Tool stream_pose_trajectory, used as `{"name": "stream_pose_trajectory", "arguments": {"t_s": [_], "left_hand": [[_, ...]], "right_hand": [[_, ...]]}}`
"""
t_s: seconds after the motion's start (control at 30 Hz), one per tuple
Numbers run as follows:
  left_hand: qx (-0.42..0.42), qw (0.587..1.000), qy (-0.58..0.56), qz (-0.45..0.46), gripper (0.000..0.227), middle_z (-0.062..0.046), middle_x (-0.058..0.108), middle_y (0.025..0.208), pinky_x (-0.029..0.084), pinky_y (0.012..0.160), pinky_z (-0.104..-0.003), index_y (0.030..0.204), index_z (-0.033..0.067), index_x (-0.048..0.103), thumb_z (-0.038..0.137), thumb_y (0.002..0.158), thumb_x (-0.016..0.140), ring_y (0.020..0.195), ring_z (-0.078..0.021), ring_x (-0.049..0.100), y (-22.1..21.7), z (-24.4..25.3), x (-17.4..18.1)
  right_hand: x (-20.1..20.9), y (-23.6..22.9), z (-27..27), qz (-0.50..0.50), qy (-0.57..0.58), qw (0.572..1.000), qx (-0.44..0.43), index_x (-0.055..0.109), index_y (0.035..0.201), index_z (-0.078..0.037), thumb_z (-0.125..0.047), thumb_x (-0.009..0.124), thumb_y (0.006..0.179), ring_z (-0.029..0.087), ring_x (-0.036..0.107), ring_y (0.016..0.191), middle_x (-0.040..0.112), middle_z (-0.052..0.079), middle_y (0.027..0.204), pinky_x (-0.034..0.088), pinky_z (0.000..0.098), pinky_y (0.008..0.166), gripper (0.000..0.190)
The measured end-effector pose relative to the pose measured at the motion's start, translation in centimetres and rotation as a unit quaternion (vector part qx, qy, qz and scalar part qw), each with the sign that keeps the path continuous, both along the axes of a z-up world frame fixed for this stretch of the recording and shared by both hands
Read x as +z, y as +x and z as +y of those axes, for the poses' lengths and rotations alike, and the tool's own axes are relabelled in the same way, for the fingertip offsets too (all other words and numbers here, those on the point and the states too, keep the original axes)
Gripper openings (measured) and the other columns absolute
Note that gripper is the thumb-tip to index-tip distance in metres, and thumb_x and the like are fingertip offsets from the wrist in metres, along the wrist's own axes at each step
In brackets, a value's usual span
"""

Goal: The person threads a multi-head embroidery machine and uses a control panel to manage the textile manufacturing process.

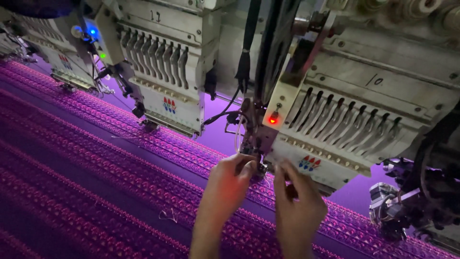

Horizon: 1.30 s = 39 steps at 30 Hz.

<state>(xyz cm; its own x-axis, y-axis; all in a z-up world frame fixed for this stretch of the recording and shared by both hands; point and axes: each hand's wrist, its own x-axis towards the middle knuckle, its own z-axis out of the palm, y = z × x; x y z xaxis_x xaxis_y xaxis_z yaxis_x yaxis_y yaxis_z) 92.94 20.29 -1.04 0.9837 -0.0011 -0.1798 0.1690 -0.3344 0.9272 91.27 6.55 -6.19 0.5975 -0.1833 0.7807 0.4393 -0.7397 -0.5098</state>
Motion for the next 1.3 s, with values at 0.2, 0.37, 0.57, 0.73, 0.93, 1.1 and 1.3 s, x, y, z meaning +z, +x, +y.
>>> {"name": "stream_pose_trajectory", "arguments": {"t_s": [0.2,0.37,0.57,0.73,0.93,1.1,1.3], "left_hand": [[0.0,0.999,-0.02,-0.029,0.03,-0.005,0.081,0.116,0.064,0.1,-0.027,0.126,0.012,0.071,0.015,0.101,0.056,0.103,-0.014,0.079,0.0,-0.2,0.5],[-0.023,0.997,-0.078,0.006,0.032,-0.007,0.079,0.115,0.063,0.095,-0.028,0.125,0.0092,0.07,0.023,0.105,0.05,0.1,-0.0144,0.074,-0.9,-0.5,1.7],[-0.046,0.956,-0.29,-0.024,0.035,-0.01,0.081,0.113,0.059,0.101,-0.031,0.12,0.005,0.076,0.021,0.092,0.064,0.106,-0.0178,0.076,-0.6,-1.1,0.7],[-0.021,0.994,-0.082,-0.062,0.027,-0.004,0.083,0.107,0.061,0.091,-0.026,0.111,0.0138,0.08,0.026,0.089,0.073,0.091,-0.0116,0.077,-0.4,-1.4,-0.4],[-0.117,0.978,0.174,0.024,0.027,-0.016,0.073,0.089,0.056,0.073,-0.042,0.091,-0.0021,0.072,0.001,0.076,0.049,0.081,-0.0306,0.068,0.6,-2.4,-2.7],[-0.052,0.995,0.049,0.067,0.027,-0.005,0.081,0.097,0.065,0.08,-0.027,0.099,0.0153,0.083,0.007,0.089,0.06,0.082,-0.0143,0.074,0.7,-2.2,-1.8],[0.035,0.955,-0.271,0.118,0.012,-0.003,0.063,0.092,0.046,0.09,-0.032,0.101,0.0119,0.066,0.023,0.096,0.068,0.085,-0.0164,0.054,0.7,-1.6,-2.9]], "right_hand": [[1.3,3.4,3.1,-0.082,0.082,0.991,-0.07,0.078,0.108,-0.003,-0.012,0.08,0.095,0.017,0.072,0.074,0.078,0.01,0.095,0.057,0.0302,0.067,0.017],[0.5,0.3,0.9,0.034,0.024,0.999,-0.027,0.077,0.114,-0.016,-0.018,0.072,0.095,0.016,0.069,0.07,0.076,0.004,0.09,0.054,0.0321,0.068,0.019],[-10.4,-4.6,-5.3,0.359,-0.306,0.882,-0.009,0.065,0.123,-0.044,-0.051,0.052,0.095,0.007,0.071,0.078,0.065,-0.016,0.099,0.065,0.0336,0.063,0.032],[-7.1,-3.6,-6.2,0.519,-0.304,0.797,-0.06,0.056,0.132,-0.068,-0.06,0.036,0.094,-0.004,0.05,0.138,0.052,-0.035,0.145,0.051,0.0373,0.115,0.043],[-1.0,-0.8,-2.4,0.268,-0.168,0.92,0.23,0.026,0.159,-0.016,-0.007,0.094,0.065,0.025,0.063,0.132,0.042,0.007,0.163,0.055,0.0449,0.099,0.117],[-1.3,2.1,-2.5,0.497,0.141,0.846,0.132,0.082,0.077,-0.004,-0.002,0.069,0.077,0.016,0.072,0.059,0.081,0.01,0.067,0.062,0.029,0.06,0.014],[3.9,0.9,-2.3,0.521,0.199,0.826,0.085,0.083,0.114,-0.008,-0.017,0.066,0.097,0.028,0.08,0.08,0.085,0.016,0.096,0.068,0.0364,0.084,0.026]]}}
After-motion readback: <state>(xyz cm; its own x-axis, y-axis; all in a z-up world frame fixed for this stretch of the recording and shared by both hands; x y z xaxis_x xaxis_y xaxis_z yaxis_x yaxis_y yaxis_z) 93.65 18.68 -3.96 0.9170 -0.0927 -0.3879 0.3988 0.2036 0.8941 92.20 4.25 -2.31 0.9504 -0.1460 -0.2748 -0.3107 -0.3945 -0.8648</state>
